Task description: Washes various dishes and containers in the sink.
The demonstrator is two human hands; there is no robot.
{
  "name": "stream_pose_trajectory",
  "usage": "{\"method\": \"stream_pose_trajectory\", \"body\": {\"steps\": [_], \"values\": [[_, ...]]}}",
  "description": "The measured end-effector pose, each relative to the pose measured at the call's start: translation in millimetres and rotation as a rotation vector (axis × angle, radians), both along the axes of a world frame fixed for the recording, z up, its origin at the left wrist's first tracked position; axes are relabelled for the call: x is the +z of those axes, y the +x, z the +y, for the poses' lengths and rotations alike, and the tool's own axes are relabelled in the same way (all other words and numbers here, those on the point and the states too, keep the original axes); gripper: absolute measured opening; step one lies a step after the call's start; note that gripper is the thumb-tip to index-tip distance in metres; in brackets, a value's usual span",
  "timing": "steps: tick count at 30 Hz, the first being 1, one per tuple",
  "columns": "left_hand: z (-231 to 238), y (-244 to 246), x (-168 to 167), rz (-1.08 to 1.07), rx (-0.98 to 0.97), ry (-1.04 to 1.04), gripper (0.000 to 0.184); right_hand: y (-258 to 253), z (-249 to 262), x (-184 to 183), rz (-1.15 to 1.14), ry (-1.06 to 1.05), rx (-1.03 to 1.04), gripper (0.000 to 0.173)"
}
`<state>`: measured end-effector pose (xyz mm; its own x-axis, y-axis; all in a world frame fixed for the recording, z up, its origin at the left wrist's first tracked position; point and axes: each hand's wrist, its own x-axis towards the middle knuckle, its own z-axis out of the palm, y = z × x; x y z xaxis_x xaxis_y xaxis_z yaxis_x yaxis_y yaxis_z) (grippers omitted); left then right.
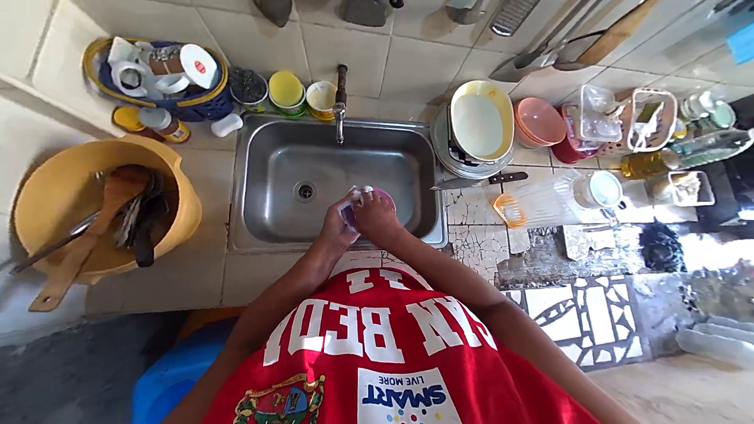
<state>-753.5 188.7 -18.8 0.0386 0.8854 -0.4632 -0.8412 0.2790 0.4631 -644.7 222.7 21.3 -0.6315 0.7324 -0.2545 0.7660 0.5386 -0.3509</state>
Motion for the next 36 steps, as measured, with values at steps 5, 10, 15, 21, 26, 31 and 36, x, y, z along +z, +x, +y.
{"method": "stream_pose_trajectory", "body": {"steps": [5, 10, 15, 21, 26, 31, 36], "values": [[7.0, 3.8, -5.8, 0.249, 0.000, -0.268, 0.028, 3.6, -7.2, -4.8, 0.024, -0.141, -0.046, 0.029], [15.6, -11.3, -15.1, 0.480, 0.016, -0.329, 0.035, 24.8, -11.0, 0.8, 0.022, -0.234, 0.165, 0.034], [21.4, -47.4, -55.1, 0.828, 0.028, -0.385, 0.039, 75.5, 32.3, -4.1, -0.079, -0.252, -0.099, 0.033], [3.1, -113.5, -95.3, 1.132, 0.059, -0.653, 0.049, 160.3, 143.8, 19.2, 0.059, 0.218, -0.646, 0.039], [-5.9, -144.2, -109.4, 1.235, -0.017, -0.738, 0.048, 197.2, 193.6, -5.3, -0.117, 0.240, -0.545, 0.051], [0.5, -132.9, -93.6, 1.377, 0.006, -0.766, 0.075, 194.7, 197.9, -10.0, -0.205, 0.167, -0.463, 0.038], [22.0, -78.3, -47.1, 1.374, -0.110, -0.339, 0.050, 188.7, 190.1, 6.8, -0.160, 0.192, -0.492, 0.033]]}}
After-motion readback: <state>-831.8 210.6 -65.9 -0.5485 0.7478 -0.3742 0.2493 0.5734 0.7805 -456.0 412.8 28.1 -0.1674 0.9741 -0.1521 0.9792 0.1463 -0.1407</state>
